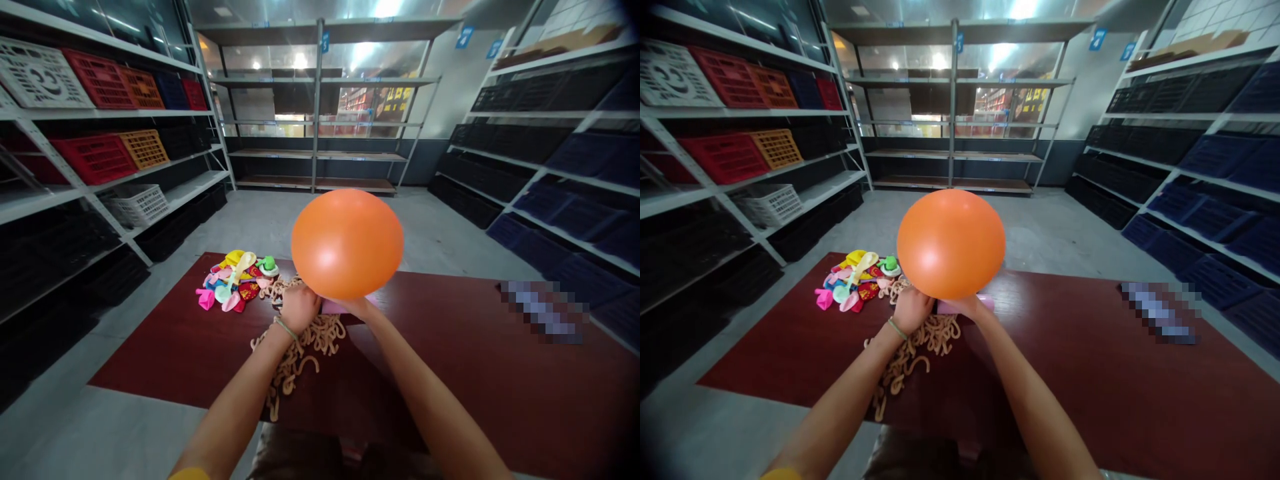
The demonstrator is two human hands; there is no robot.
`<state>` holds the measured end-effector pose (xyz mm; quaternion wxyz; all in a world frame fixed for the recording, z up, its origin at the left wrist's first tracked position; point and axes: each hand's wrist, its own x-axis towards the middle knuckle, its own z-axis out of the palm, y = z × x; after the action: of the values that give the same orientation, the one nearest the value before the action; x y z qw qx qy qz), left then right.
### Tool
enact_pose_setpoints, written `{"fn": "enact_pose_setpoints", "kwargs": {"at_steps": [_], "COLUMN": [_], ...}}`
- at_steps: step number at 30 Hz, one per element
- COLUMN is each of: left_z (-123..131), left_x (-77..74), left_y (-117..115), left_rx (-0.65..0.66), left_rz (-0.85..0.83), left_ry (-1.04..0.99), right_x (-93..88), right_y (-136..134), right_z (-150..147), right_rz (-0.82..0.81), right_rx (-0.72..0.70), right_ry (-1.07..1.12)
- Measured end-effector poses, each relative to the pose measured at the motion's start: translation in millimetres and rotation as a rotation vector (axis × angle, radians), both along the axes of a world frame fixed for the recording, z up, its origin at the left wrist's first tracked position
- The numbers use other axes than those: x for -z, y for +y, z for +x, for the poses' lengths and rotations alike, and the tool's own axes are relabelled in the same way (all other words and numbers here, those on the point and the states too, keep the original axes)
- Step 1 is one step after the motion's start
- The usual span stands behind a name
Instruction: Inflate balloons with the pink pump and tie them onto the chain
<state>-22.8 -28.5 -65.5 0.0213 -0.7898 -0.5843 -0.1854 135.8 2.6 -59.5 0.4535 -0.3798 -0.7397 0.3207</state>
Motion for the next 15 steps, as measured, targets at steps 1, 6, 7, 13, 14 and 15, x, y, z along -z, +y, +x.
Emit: {"fn": "enact_pose_setpoints", "kwargs": {"at_steps": [1, 6, 7, 13, 14, 15], "left_z": [0.9, 5.8, 6.3, 7.3, 7.6, 8.0], "left_x": [0.4, -0.6, -1.1, -1.0, -0.9, -1.0], "left_y": [-0.1, -1.4, -1.7, -5.4, -6.1, -6.7], "left_rx": [0.0, 0.035, 0.045, 0.123, 0.128, 0.126], "left_rz": [-0.002, -0.012, -0.022, -0.076, -0.089, -0.106], "left_ry": [-0.007, -0.103, -0.123, -0.416, -0.527, -0.644], "right_x": [1.6, 9.1, 10.6, 12.8, 12.2, 11.5], "right_y": [1.4, 3.3, 3.5, 4.7, 4.7, 4.5], "right_z": [-2.0, -2.6, -0.8, 7.6, 7.5, 7.0], "right_rz": [-0.065, -0.319, -0.325, -0.385, -0.381, -0.367], "right_rx": [-0.008, -0.065, -0.057, -0.072, -0.06, -0.042], "right_ry": [0.079, 0.423, 0.46, 0.522, 0.519, 0.51]}}
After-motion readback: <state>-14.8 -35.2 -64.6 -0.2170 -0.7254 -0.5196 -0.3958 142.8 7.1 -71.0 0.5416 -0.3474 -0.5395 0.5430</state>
